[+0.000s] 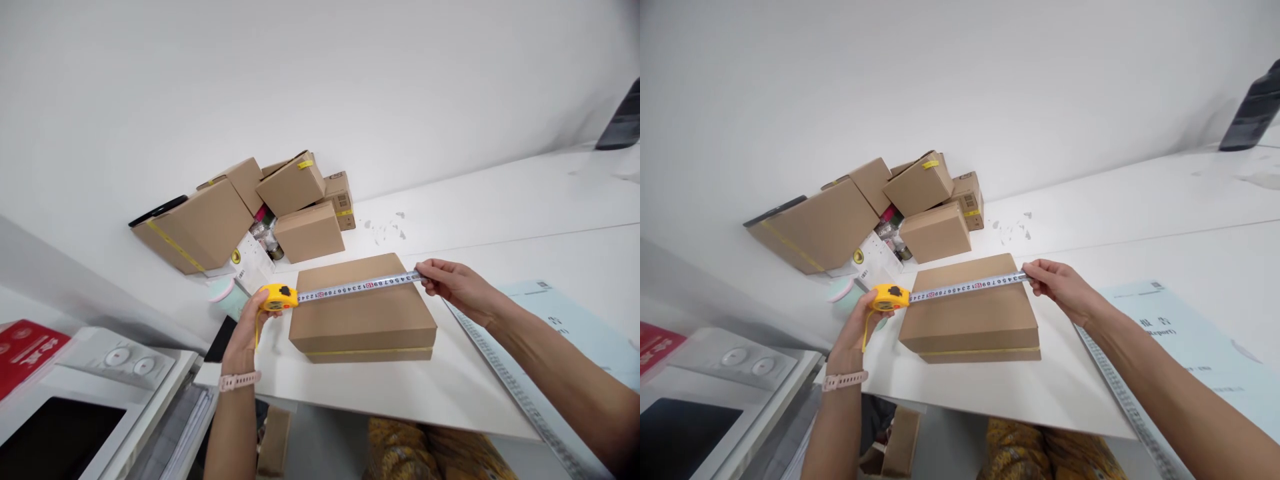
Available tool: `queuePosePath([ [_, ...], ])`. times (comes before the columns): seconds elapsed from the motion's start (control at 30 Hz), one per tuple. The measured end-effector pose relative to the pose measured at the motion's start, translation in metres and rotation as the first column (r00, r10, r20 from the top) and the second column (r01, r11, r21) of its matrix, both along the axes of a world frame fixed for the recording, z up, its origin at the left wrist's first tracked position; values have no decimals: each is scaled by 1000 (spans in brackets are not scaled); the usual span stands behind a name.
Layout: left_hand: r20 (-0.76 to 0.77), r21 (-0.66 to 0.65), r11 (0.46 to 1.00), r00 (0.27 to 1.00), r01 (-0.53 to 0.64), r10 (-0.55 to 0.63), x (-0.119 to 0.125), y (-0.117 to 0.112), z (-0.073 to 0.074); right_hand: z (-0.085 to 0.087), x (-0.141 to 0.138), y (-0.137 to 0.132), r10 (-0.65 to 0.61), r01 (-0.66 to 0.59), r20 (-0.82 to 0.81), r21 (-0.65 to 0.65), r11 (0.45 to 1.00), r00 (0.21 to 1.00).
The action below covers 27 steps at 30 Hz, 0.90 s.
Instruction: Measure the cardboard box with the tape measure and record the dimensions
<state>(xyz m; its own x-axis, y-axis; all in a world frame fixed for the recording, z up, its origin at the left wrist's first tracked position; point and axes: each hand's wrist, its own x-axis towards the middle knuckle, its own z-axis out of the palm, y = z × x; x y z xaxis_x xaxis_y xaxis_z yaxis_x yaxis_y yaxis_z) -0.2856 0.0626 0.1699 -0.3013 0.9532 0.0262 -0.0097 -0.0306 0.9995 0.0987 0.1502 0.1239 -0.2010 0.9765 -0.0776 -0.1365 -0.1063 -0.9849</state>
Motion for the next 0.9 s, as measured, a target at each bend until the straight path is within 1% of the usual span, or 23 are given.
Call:
queuePosePath([
  [0.07, 4, -34, 999, 1000, -19, 19, -14, 2, -3, -9, 1, -3, -22, 21, 54, 18, 1000, 998],
  [0.13, 5, -61, 998, 1000, -26, 27, -23, 3, -6, -14, -2, -7, -40, 34, 99, 63, 997, 994],
  [0.27, 4, -113, 993, 1000, -21, 21, -31, 8, -10, -11, -13, -14, -94, 68, 220, 125, 990, 971],
  [0.37, 9, -153, 988, 1000, 3, -2, -35, 11, -12, -8, -17, -18, -118, 84, 310, 123, 989, 943],
  [0.43, 14, -167, 986, 1000, 14, -12, -36, 14, -13, -11, -17, -19, -120, 83, 348, 120, 989, 930],
  [0.67, 28, -179, 984, 1000, 17, -13, -41, 17, -16, -31, -17, -15, -124, 96, 414, 87, 992, 902],
  [0.9, 15, -182, 981, 998, 66, -64, -49, 17, -17, -34, -13, -11, -96, 58, 433, 99, 993, 896],
])
